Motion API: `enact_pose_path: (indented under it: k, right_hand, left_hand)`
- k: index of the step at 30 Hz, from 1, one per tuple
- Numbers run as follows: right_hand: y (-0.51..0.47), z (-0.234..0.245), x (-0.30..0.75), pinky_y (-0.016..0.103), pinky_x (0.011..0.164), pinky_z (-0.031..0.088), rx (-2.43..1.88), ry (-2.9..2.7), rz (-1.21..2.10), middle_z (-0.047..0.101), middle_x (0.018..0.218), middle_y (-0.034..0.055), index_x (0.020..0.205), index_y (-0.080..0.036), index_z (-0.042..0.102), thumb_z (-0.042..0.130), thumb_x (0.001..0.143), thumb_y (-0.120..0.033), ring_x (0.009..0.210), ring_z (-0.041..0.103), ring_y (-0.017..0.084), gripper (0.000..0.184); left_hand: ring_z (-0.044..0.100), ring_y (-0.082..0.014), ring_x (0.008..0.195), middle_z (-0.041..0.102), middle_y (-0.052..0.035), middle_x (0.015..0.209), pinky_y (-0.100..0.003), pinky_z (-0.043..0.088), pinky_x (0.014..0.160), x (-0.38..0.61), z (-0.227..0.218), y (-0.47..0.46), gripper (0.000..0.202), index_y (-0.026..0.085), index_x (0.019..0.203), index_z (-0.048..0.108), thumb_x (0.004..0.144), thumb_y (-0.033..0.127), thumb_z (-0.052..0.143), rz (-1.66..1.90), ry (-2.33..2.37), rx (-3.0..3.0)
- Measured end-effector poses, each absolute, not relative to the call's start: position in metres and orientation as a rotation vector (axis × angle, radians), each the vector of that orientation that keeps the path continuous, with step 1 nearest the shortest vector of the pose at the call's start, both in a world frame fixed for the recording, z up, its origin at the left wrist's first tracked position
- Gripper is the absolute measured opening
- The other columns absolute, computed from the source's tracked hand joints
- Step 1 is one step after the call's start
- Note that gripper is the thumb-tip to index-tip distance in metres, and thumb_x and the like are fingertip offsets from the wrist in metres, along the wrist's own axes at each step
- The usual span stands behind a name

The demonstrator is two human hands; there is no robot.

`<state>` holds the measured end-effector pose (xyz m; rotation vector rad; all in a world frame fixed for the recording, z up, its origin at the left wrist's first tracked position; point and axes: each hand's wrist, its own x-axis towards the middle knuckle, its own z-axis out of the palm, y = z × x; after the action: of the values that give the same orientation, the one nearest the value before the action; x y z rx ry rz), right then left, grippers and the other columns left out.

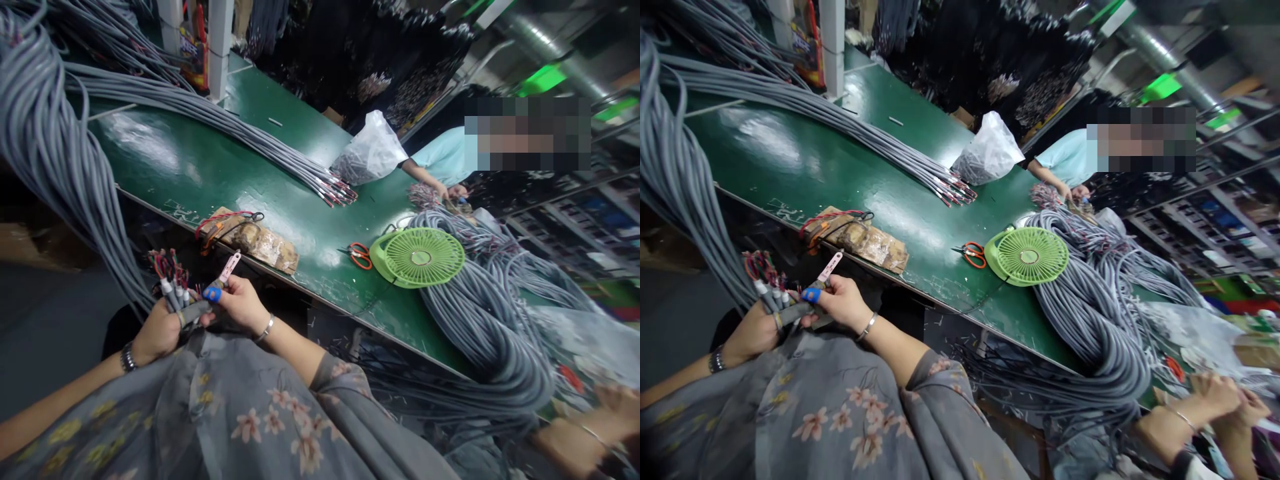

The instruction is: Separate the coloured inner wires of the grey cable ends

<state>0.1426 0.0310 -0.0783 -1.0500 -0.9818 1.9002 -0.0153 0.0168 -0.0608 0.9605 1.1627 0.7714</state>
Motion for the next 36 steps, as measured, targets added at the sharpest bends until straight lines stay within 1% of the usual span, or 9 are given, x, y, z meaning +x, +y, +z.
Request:
enact_pose_path:
  k: [3, 5, 10, 13, 18, 21, 28, 32, 36]
  right_hand:
    - [0.0307, -0.0760, 0.1410, 0.025, 0.049, 0.048, -1.083, -0.944, 1.861, 0.050, 0.052, -0.0100, 0.076, -0.022, 0.055, 0.093, 0.055, -0.059, 0.043, 0.053, 0.010, 0.057]
    - [0.0295, -0.0756, 0.1403, 0.024, 0.049, 0.045, -1.095, -0.926, 1.809, 0.054, 0.053, -0.0091, 0.074, -0.022, 0.056, 0.094, 0.051, -0.059, 0.043, 0.050, 0.009, 0.058]
    - [0.0267, -0.0782, 0.1417, 0.023, 0.048, 0.038, -1.183, -0.933, 1.682, 0.056, 0.055, -0.0072, 0.069, -0.021, 0.056, 0.093, 0.053, -0.059, 0.048, 0.050, 0.009, 0.056]
    - [0.0271, -0.0779, 0.1445, 0.023, 0.051, 0.040, -1.175, -0.979, 1.693, 0.056, 0.057, -0.0077, 0.070, -0.021, 0.056, 0.092, 0.055, -0.060, 0.049, 0.048, 0.007, 0.056]
    - [0.0313, -0.0740, 0.1456, 0.025, 0.058, 0.051, -1.076, -1.097, 1.836, 0.063, 0.067, -0.0053, 0.084, -0.021, 0.058, 0.091, 0.061, -0.061, 0.055, 0.060, 0.011, 0.057]
    - [0.0334, -0.0744, 0.1439, 0.025, 0.058, 0.053, -1.055, -1.144, 1.883, 0.063, 0.065, -0.0055, 0.082, -0.020, 0.057, 0.092, 0.060, -0.061, 0.054, 0.062, 0.011, 0.057]
    - [0.0305, -0.0761, 0.1420, 0.025, 0.057, 0.054, -1.144, -1.047, 1.882, 0.062, 0.062, -0.0070, 0.078, -0.020, 0.057, 0.092, 0.060, -0.054, 0.052, 0.061, 0.011, 0.052]
    - [0.0275, -0.0762, 0.1386, 0.024, 0.051, 0.050, -1.236, -1.025, 1.755, 0.059, 0.059, -0.0073, 0.077, -0.022, 0.055, 0.086, 0.068, -0.046, 0.050, 0.059, 0.011, 0.040]
    - [0.0273, -0.0781, 0.1385, 0.021, 0.047, 0.042, -1.323, -0.929, 1.638, 0.056, 0.057, -0.0083, 0.074, -0.022, 0.055, 0.085, 0.067, -0.043, 0.048, 0.052, 0.009, 0.037]
  left_hand:
    - [0.069, -0.0248, 0.057, 0.069, -0.0032, 0.047, -0.035, 0.056, 0.063, -0.0125, -0.0638, 0.0135, 0.033, 0.022, 0.046, 0.065, 0.044, 0.041, 0.092, 0.916, 1.178, 0.807]
    - [0.070, -0.0246, 0.055, 0.069, -0.0020, 0.047, -0.035, 0.057, 0.061, -0.0101, -0.0651, 0.0125, 0.032, 0.021, 0.051, 0.067, 0.041, 0.038, 0.093, 0.978, 1.199, 0.712]
    - [0.071, -0.0269, 0.054, 0.065, -0.0001, 0.042, -0.037, 0.058, 0.061, -0.0059, -0.0619, 0.0133, 0.037, 0.023, 0.050, 0.063, 0.037, 0.040, 0.093, 1.029, 1.224, 0.635]
    - [0.070, -0.0260, 0.054, 0.065, -0.0006, 0.043, -0.037, 0.058, 0.061, -0.0062, -0.0591, 0.0128, 0.036, 0.023, 0.048, 0.062, 0.038, 0.041, 0.092, 0.987, 1.235, 0.648]
    - [0.065, -0.0232, 0.052, 0.062, -0.0014, 0.042, -0.033, 0.052, 0.055, -0.0109, -0.0584, 0.0120, 0.039, 0.024, 0.039, 0.055, 0.043, 0.046, 0.087, 0.913, 1.272, 0.852]
    - [0.059, -0.0211, 0.048, 0.061, -0.0019, 0.041, -0.032, 0.047, 0.051, -0.0140, -0.0604, 0.0133, 0.042, 0.025, 0.036, 0.052, 0.048, 0.051, 0.083, 0.842, 1.280, 0.968]
    - [0.059, -0.0202, 0.051, 0.066, -0.0035, 0.046, -0.032, 0.048, 0.055, -0.0147, -0.0658, 0.0132, 0.034, 0.021, 0.043, 0.064, 0.049, 0.048, 0.084, 0.778, 1.257, 0.991]
    - [0.060, -0.0206, 0.050, 0.068, -0.0043, 0.047, -0.031, 0.048, 0.054, -0.0145, -0.0646, 0.0132, 0.033, 0.021, 0.044, 0.066, 0.049, 0.046, 0.086, 0.820, 1.267, 0.954]
    - [0.070, -0.0261, 0.057, 0.073, -0.0062, 0.051, -0.034, 0.054, 0.061, -0.0145, -0.0622, 0.0136, 0.031, 0.021, 0.048, 0.068, 0.048, 0.045, 0.088, 0.860, 1.274, 0.887]
